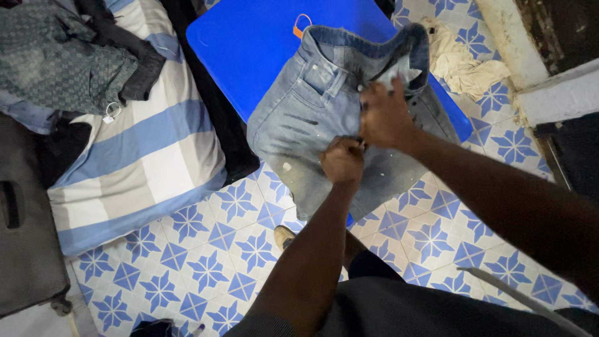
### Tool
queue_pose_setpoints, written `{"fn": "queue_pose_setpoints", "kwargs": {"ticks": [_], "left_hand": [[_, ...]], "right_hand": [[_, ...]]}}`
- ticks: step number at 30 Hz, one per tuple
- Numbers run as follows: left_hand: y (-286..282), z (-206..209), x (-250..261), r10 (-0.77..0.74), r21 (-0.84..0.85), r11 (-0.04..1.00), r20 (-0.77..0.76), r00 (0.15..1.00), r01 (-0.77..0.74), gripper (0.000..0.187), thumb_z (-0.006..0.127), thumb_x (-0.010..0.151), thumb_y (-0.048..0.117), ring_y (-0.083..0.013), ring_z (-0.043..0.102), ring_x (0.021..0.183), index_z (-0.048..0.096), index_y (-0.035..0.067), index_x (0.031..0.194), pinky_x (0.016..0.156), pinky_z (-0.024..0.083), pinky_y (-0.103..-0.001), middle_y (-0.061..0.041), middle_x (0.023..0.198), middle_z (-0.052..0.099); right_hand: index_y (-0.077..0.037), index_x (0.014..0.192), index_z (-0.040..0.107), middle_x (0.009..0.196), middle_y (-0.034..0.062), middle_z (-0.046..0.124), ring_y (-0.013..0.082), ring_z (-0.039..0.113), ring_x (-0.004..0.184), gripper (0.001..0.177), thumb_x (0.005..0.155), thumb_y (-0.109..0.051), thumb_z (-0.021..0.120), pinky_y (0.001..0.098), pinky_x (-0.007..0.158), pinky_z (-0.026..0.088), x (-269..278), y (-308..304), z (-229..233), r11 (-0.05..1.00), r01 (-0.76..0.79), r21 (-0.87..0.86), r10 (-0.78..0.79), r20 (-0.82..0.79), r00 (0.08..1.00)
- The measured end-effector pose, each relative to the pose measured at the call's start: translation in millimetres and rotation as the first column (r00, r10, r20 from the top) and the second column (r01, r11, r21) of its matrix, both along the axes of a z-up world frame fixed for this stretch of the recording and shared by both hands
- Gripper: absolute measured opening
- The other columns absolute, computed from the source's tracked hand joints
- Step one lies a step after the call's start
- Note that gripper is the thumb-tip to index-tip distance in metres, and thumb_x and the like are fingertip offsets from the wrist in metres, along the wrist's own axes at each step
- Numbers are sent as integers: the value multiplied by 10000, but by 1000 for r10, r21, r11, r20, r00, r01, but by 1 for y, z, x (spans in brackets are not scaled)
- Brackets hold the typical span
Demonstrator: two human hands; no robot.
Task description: The person takes a pair of jeans, folds them repeatedly on a blue surface, and places them into a suitcase.
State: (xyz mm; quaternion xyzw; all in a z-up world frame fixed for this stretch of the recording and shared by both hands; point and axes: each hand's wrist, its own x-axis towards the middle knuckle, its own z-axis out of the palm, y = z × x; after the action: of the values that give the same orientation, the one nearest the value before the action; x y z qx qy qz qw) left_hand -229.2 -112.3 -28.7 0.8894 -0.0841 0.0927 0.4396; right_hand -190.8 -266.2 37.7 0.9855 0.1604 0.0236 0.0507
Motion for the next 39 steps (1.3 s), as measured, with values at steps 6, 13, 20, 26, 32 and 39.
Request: {"fn": "queue_pose_setpoints", "kwargs": {"ticks": [6,13,20,26,32,39], "left_hand": [[16,12,-10,-30,-97,995,-89,996,21,79,796,743,154,-283,714,792,743,151,802,737,557,-406,-51,873,734],[13,20,-2,-44,7,999,-169,985,46,50,791,769,176,-273,707,793,754,163,800,747,548,-411,-38,849,727],[2,24,-2,-15,138,989,-253,967,51,189,823,787,255,-265,681,804,699,125,847,864,470,-441,-47,870,693],[-19,46,14,-53,61,997,-78,996,57,304,838,692,257,-297,634,964,735,162,963,838,448,-459,-74,952,664],[-29,20,16,-96,98,990,-66,993,102,175,798,743,220,-305,652,965,737,193,904,866,455,-468,-46,974,698],[-27,-1,16,-123,54,990,-127,984,131,89,783,811,184,-310,666,827,698,158,822,789,475,-474,-53,879,689]], "right_hand": [[-163,894,836,1378,73,603,320,347,1449,222,815,-340,726,701,1138,167,47,-40,0,992,125,17,-125,28,992],[-217,885,850,1340,139,593,371,331,1404,306,686,-437,778,764,1051,104,67,-49,-21,938,346,-23,-347,-63,936],[-250,830,854,1080,109,716,378,552,1208,215,697,-372,737,737,1022,256,71,-56,-23,913,406,40,-371,-331,868],[-100,753,785,804,161,761,396,721,879,355,754,-454,763,562,846,509,84,-85,-32,912,355,205,-212,-507,835],[-161,865,835,912,145,760,395,700,971,285,655,-350,796,702,931,314,82,-62,14,905,425,-8,-342,-608,716],[-193,850,856,1028,114,748,356,571,1200,322,647,-436,803,633,1072,218,76,-52,20,953,292,-80,-296,-441,847]]}}
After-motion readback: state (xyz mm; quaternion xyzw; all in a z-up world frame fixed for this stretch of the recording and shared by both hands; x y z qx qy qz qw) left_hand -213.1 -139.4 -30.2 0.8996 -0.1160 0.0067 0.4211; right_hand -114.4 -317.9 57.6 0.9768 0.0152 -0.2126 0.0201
